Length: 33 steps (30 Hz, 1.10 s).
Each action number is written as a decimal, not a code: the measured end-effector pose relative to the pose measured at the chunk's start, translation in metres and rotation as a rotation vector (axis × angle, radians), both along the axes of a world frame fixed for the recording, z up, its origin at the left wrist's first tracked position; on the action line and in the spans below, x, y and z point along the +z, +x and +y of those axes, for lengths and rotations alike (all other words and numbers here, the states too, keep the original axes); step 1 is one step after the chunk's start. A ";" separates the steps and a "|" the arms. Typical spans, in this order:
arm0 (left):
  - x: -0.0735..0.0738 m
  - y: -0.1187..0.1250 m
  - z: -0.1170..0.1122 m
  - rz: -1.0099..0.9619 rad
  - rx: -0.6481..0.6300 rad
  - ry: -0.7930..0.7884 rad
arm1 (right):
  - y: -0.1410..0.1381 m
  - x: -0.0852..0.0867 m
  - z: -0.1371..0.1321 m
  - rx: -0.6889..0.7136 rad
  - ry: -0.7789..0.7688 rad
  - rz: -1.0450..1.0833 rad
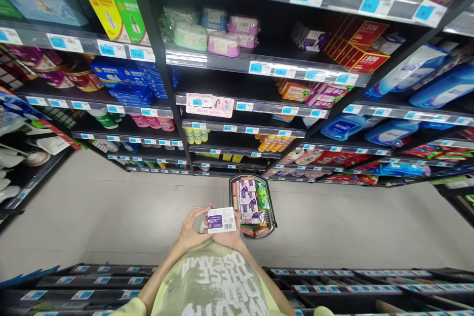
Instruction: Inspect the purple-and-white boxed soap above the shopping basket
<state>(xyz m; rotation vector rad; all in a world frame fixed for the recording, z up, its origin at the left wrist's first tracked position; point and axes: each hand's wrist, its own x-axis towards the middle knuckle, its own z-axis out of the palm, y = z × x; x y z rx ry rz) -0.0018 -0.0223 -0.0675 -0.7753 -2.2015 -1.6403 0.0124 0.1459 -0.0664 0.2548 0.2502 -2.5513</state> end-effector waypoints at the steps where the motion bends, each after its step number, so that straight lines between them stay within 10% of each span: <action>1: -0.001 0.000 0.000 0.002 0.002 -0.001 | 0.000 0.000 0.000 0.003 0.001 -0.001; 24: -0.005 0.001 -0.007 -0.043 -0.011 -0.013 | 0.000 0.008 -0.005 -0.015 0.064 -0.091; 33: -0.012 -0.002 -0.010 -0.388 -0.111 -0.166 | -0.004 -0.022 -0.014 -0.081 0.282 -0.198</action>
